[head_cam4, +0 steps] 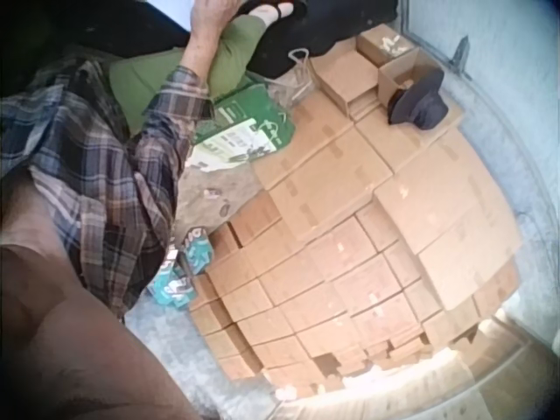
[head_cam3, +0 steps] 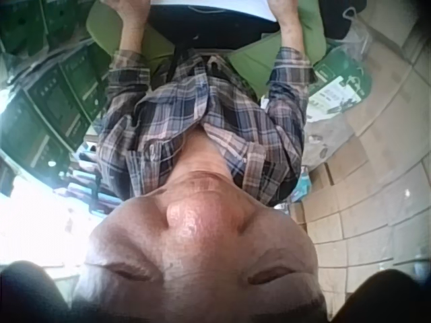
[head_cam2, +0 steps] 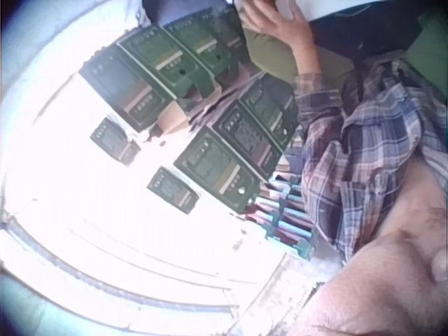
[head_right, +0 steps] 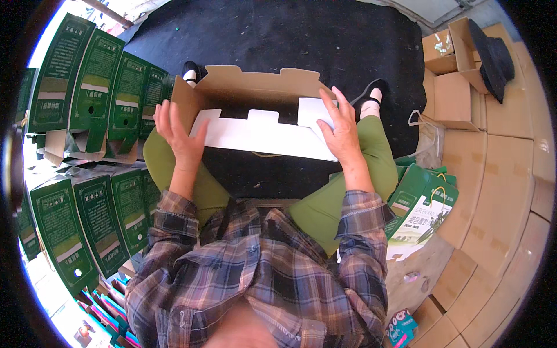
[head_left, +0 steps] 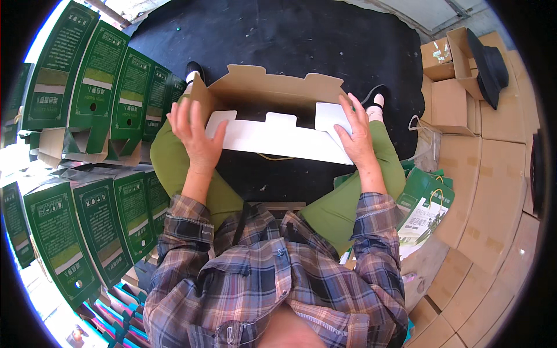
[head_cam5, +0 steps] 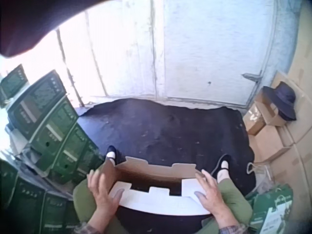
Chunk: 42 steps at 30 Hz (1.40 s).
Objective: The recorder is folding cardboard packaging boxes and stacking them.
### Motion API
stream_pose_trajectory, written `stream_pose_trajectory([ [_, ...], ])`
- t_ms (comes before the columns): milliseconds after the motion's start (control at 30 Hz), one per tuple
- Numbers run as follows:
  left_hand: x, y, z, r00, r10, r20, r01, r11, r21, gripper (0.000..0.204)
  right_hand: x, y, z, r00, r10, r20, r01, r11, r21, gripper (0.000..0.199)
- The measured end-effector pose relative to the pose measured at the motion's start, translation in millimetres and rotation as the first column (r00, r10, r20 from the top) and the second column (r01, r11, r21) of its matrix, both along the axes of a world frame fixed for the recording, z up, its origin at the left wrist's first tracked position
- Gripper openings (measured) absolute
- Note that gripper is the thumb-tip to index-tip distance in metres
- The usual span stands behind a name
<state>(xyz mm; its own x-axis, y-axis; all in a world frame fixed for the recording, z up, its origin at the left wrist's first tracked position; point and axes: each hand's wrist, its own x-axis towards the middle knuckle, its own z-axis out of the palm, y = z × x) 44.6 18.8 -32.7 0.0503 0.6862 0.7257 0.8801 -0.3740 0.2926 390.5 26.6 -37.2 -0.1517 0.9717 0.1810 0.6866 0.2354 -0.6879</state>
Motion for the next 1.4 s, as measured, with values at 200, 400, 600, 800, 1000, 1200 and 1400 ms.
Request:
stream_pose_trajectory([
  [200,-15.0,-1.6,-8.4,0.956,-0.099,0.275,0.173,0.949,-0.262,0.037,-4.4,2.0,1.3,0.999,-0.001,0.048,0.0,1.0,0.028,0.07],
  [400,-14.3,1.5,-2.9,0.969,-0.237,0.077,0.248,0.897,-0.367,0.026,-7.0,-0.3,3.5,0.999,-0.032,-0.03,0.033,0.999,0.036,0.071],
  [600,-33.7,8.7,-19.6,0.943,-0.152,0.296,0.277,0.853,-0.443,0.017,7.7,3.6,-14.4,0.99,0.027,-0.137,-0.02,0.999,0.051,0.039],
  [800,-22.1,18.1,-17.8,0.969,-0.039,0.243,0.146,0.887,-0.439,0.053,6.6,1.7,-13.1,0.994,-0.006,-0.113,0.009,1.0,0.026,0.025],
  [1000,-10.2,28.7,-9.6,0.984,-0.035,0.176,0.139,0.766,-0.628,0.088,-5.1,1.4,-7.1,0.993,-0.118,0.013,0.119,0.991,-0.062,0.054],
  [1200,-5.8,29.8,-4.4,0.989,0.031,0.145,0.078,0.718,-0.691,0.089,-9.4,2.3,-10.5,0.983,-0.183,0.032,0.185,0.968,-0.171,0.061],
  [1400,10.9,30.7,-1.5,0.987,0.162,-0.011,-0.12,0.686,-0.718,0.074,-13.7,3.3,-14.6,0.967,-0.214,0.138,0.226,0.971,-0.076,0.056],
])
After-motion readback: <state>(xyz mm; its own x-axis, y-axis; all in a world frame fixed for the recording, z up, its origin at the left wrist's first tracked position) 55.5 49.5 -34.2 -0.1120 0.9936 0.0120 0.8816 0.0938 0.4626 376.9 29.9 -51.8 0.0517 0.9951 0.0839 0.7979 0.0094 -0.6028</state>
